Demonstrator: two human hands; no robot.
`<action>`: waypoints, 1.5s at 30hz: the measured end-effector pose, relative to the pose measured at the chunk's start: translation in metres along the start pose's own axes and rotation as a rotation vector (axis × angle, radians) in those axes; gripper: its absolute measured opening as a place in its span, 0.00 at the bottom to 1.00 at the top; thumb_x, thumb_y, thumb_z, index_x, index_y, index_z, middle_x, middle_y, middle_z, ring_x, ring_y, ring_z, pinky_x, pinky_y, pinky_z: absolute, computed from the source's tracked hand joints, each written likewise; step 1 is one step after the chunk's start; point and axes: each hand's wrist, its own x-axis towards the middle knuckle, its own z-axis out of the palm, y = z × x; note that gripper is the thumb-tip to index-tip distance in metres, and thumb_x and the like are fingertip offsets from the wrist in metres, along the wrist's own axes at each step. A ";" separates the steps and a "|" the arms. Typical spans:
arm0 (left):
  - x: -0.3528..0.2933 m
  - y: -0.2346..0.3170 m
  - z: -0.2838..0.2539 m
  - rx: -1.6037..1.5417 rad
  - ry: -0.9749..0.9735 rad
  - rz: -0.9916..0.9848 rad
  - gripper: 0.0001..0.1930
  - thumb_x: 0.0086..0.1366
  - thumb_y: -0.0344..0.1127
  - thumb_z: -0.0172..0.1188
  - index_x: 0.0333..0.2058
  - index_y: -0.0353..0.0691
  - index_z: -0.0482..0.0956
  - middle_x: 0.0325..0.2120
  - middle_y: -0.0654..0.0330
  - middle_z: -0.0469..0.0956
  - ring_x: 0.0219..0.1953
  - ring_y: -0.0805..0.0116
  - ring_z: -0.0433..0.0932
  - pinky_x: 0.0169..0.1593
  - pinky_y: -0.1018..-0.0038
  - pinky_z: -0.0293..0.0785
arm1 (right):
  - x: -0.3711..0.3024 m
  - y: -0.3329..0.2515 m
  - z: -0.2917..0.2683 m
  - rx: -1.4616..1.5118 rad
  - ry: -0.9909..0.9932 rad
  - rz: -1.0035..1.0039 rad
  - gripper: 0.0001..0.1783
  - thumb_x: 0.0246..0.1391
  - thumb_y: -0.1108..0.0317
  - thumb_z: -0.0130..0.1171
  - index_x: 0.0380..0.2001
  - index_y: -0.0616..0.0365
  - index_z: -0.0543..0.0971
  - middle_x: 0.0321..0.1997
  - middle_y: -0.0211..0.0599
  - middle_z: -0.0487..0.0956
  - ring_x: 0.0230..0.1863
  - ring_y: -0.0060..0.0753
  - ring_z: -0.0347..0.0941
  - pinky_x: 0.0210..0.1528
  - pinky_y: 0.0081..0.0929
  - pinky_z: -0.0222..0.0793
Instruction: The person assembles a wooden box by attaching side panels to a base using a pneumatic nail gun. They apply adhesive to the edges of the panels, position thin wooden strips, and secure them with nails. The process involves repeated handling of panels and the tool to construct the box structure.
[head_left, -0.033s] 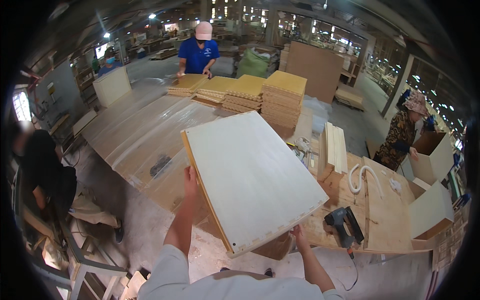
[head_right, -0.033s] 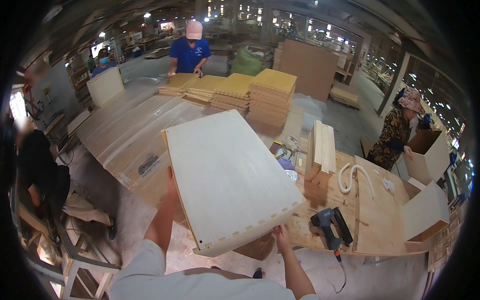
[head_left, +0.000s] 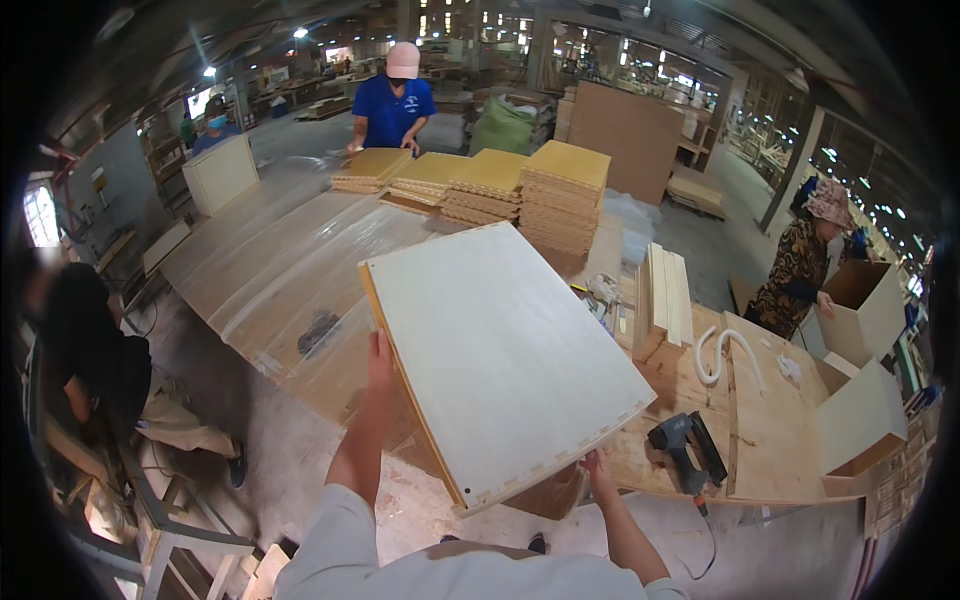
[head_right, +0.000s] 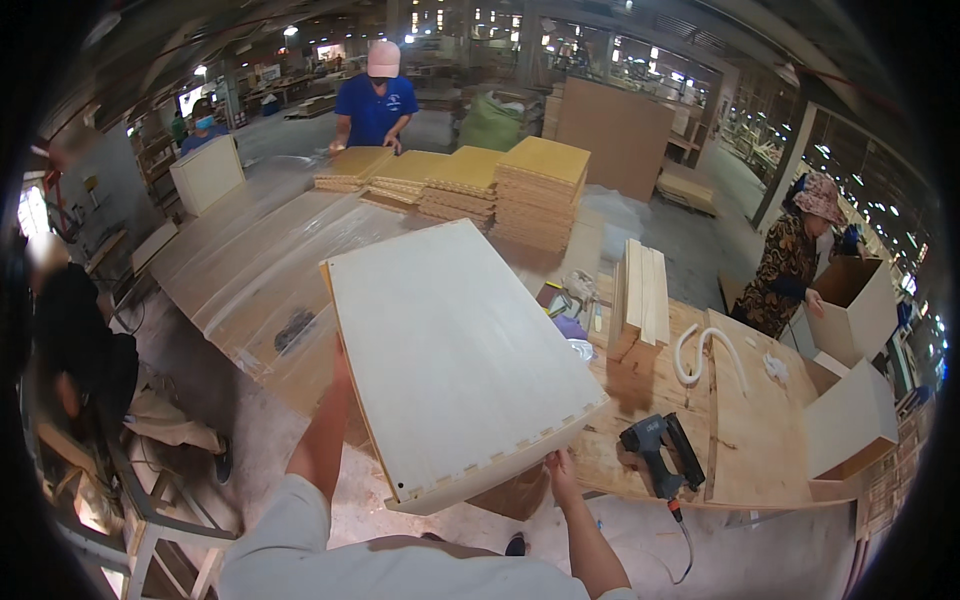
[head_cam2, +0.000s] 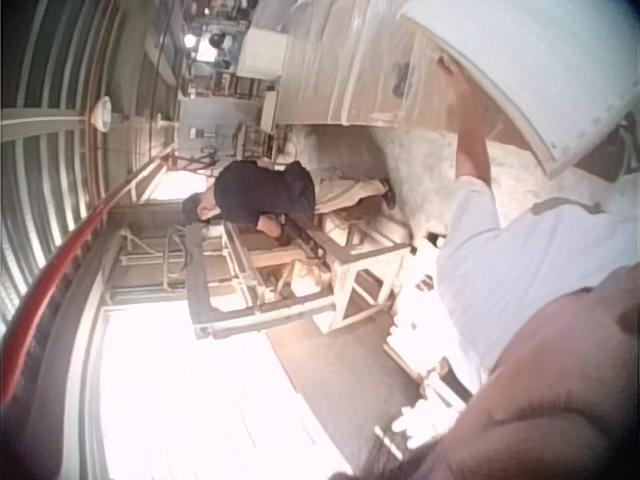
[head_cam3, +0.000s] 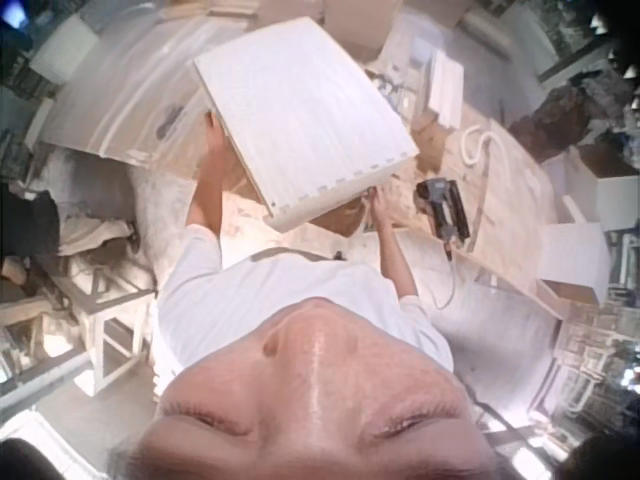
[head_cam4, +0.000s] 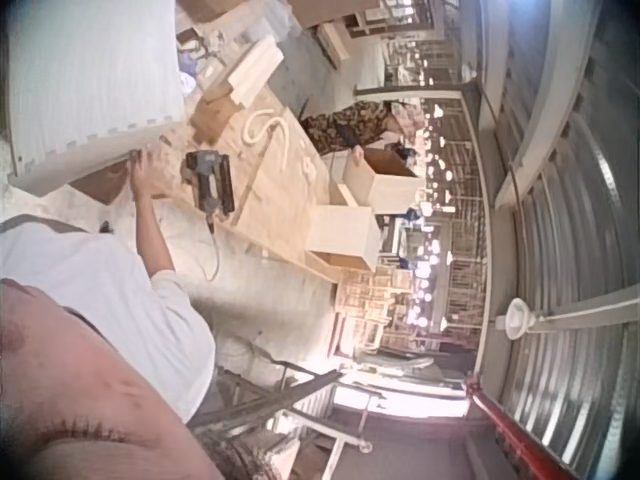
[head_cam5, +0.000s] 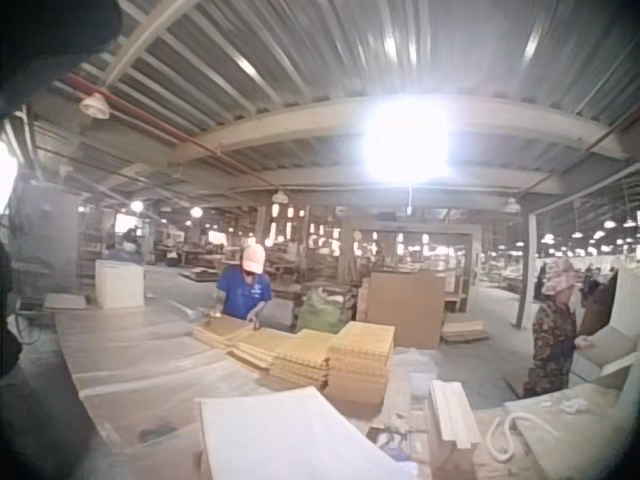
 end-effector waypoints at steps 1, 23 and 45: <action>0.011 -0.001 0.013 -0.098 -0.057 -0.050 0.24 0.71 0.49 0.40 0.49 0.30 0.69 0.41 0.50 0.76 0.45 0.60 0.73 0.50 0.68 0.68 | -0.003 0.004 -0.002 -0.055 0.034 -0.012 0.32 0.63 0.43 0.41 0.59 0.58 0.63 0.60 0.35 0.66 0.60 0.30 0.60 0.60 0.30 0.57; -0.139 0.232 -0.016 1.689 0.022 0.016 0.27 0.68 0.52 0.42 0.32 0.29 0.78 0.22 0.46 0.77 0.27 0.55 0.76 0.34 0.62 0.69 | 0.131 -0.044 -0.006 0.326 -0.219 0.380 0.31 0.63 0.45 0.39 0.52 0.61 0.73 0.50 0.37 0.76 0.50 0.30 0.71 0.51 0.28 0.66; -0.179 0.126 0.062 0.478 0.246 0.033 0.14 0.63 0.37 0.56 0.42 0.35 0.65 0.32 0.63 0.68 0.35 0.77 0.67 0.40 0.81 0.65 | 0.220 -0.008 -0.131 0.413 0.367 0.026 0.04 0.50 0.68 0.58 0.29 0.57 0.76 0.28 0.27 0.73 0.30 0.20 0.67 0.32 0.22 0.63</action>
